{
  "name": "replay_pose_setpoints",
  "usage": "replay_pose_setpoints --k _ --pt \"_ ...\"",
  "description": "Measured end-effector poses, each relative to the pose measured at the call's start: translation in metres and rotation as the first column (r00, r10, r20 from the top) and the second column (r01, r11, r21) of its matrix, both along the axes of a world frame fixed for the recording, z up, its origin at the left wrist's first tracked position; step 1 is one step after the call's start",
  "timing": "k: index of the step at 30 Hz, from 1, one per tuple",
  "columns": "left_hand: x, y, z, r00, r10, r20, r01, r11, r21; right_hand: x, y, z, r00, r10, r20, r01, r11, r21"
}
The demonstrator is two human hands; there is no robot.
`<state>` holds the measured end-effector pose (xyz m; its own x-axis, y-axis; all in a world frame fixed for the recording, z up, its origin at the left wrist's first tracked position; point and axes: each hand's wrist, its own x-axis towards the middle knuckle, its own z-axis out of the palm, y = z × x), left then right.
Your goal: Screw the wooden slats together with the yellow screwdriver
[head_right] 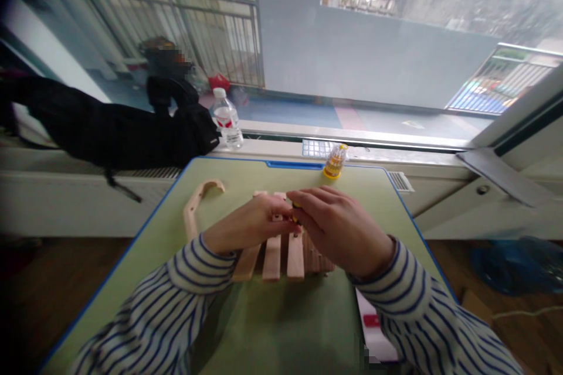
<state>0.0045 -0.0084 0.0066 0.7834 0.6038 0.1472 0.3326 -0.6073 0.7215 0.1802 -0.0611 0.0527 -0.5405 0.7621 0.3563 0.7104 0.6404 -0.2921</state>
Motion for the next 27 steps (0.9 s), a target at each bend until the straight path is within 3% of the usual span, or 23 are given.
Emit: replay_pose_setpoints --k 12,19,27 --pt "-0.001 0.001 -0.003 0.997 -0.082 0.006 0.082 0.996 -0.028 -0.006 -0.003 -0.023 0.982 -0.166 -0.091 0.177 0.976 0.129" --pt "-0.001 -0.001 -0.002 0.995 -0.101 0.019 0.102 0.993 -0.053 -0.008 -0.004 -0.032 0.967 -0.185 -0.176 0.213 0.963 0.162" --pt "0.001 -0.006 0.010 0.999 0.025 0.041 -0.027 0.998 0.057 -0.009 -0.008 -0.034 0.961 -0.182 -0.207 0.210 0.970 0.121"
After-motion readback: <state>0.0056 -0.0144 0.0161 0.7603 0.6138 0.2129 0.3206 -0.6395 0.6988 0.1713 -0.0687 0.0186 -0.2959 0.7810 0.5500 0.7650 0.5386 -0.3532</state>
